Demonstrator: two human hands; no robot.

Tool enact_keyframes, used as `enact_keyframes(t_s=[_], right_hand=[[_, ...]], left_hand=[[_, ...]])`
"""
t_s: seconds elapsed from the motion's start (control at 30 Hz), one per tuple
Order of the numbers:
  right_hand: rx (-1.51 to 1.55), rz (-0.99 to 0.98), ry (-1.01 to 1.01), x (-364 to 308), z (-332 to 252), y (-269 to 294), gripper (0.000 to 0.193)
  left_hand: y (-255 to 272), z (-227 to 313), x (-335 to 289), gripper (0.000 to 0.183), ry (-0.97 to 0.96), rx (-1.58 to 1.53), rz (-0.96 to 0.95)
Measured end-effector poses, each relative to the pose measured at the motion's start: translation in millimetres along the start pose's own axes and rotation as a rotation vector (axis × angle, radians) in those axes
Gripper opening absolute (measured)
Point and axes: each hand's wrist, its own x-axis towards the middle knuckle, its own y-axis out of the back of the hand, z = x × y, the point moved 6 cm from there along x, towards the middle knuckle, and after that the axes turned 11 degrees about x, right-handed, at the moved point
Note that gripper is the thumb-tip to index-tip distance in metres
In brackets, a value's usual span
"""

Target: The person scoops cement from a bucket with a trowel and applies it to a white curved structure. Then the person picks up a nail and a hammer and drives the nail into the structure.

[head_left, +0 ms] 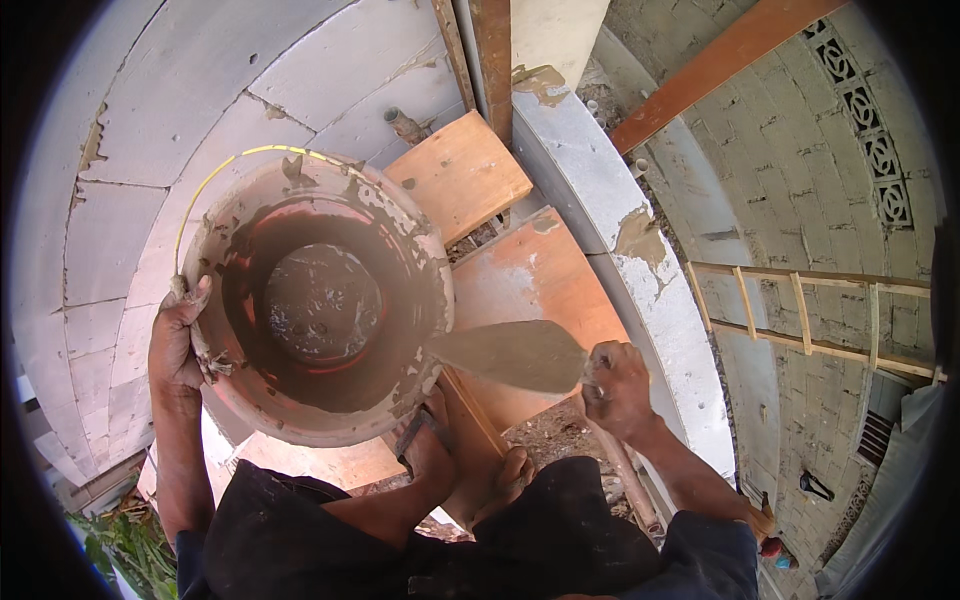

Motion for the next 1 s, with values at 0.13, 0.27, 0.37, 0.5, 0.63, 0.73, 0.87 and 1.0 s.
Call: enact_keyframes(t_s=[0.13, 0.27, 0.37, 0.5, 0.63, 0.73, 0.87, 1.0], right_hand=[[-0.138, -0.171, -0.289, 14, 64, 76, 0.016], [-0.373, -0.16, -0.09, 96, 125, 136, 0.033], [-0.62, -0.218, -0.071, 165, 151, 163, 0.046], [-0.814, -0.496, -0.307, 240, 161, 147, 0.052], [-0.836, -0.472, -0.114, 290, 179, 127, 0.055], [-0.827, -0.463, -0.014, 322, 179, 109, 0.057], [-0.842, -0.485, -0.079, 359, 193, 102, 0.068], [-0.856, -0.52, -0.044, 387, 196, 101, 0.069]], left_hand=[[4, -11, 3, 0.037, 0.031, -0.12, 0.004], [13, -11, 4, 0.038, 0.013, -0.084, 0.018], [16, -18, 8, 0.04, -0.008, -0.044, 0.068], [20, -15, 1, 0.042, -0.016, 0.005, 0.111], [35, -22, -1, 0.05, 0.014, 0.034, 0.193], [41, -26, 2, 0.058, 0.041, 0.043, 0.208], [50, -32, 2, 0.061, 0.062, 0.062, 0.246], [51, -30, 3, 0.059, 0.106, 0.082, 0.233]])
